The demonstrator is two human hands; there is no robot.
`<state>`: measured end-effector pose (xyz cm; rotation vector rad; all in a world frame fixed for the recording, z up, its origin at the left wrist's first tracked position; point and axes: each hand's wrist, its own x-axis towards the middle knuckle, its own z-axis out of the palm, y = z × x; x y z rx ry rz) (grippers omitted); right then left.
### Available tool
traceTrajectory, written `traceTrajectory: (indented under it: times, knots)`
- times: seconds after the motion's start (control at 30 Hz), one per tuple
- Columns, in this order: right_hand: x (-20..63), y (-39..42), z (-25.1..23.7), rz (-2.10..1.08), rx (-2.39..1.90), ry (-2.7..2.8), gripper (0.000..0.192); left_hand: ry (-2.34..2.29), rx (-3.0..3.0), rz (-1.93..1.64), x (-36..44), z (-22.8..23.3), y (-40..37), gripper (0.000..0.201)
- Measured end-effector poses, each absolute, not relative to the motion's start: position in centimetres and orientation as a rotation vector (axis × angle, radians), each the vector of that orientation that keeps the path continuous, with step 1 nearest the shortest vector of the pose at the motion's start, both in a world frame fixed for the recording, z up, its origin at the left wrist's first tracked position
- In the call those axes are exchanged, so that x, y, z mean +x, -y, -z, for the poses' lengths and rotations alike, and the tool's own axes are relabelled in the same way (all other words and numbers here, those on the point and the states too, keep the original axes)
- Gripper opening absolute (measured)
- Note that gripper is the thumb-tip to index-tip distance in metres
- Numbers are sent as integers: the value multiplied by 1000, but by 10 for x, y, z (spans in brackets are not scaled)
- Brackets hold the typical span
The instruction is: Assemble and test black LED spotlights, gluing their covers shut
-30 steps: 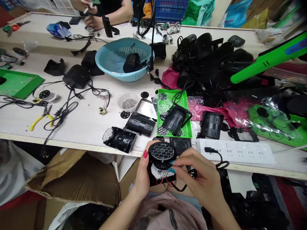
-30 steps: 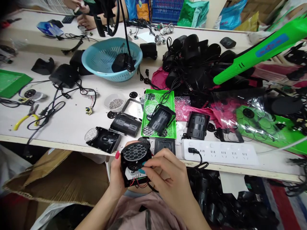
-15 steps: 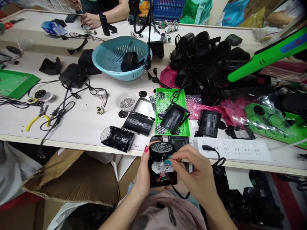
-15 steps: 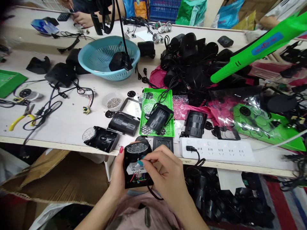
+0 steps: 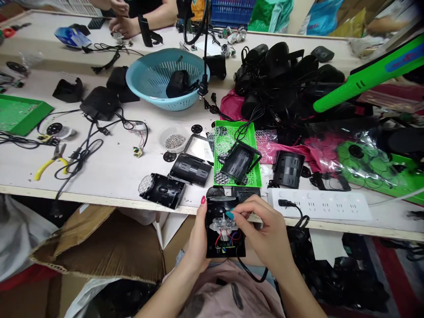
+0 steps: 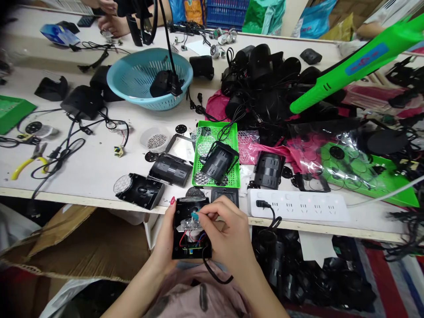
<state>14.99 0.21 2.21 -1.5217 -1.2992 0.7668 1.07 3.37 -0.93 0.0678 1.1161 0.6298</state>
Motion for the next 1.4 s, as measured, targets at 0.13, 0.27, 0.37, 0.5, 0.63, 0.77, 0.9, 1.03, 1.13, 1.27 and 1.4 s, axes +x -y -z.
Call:
traceTrajectory:
  times: [0.13, 0.27, 0.37, 0.5, 0.63, 0.77, 0.9, 1.03, 1.13, 1.27, 1.4]
  knots:
    - [150, -2, -20, -788, -1523, 1276, 11, -1136, 109, -638, 11, 10, -32, 60]
    - [151, -1, -21, -800, -1513, 1260, 10, -1115, 268, -731, 11, 14, -29, 65]
    - [151, 0, -22, -809, -1501, 1258, 10, -1096, 358, -786, 10, 19, -26, 62]
    - [152, 1, -22, -826, -1466, 1243, 8, -1037, 512, -859, 7, 24, -26, 49]
    - [152, 2, -21, -846, -1436, 1230, 8, -958, 698, -873, 5, 22, -27, 46]
    - [154, 5, -21, -864, -1424, 1244, 8, -906, 808, -894, 3, 20, -27, 46]
    - [157, 6, -21, -880, -1400, 1293, 6, -962, 662, -947, 4, 19, -28, 48]
    - [158, 5, -22, -823, -1412, 1346, 8, -1039, 186, -770, 5, 14, -34, 62]
    - [172, 8, -25, -694, -1495, 1413, 11, -960, 68, -768, 3, 6, -35, 62]
    - [226, 17, -25, -502, -1725, 1300, 15, -972, 9, -937, -9, 7, -19, 57]
    - [291, 16, -9, -701, -2117, 1275, 33, -726, 2, -739, -30, 28, 6, 63]
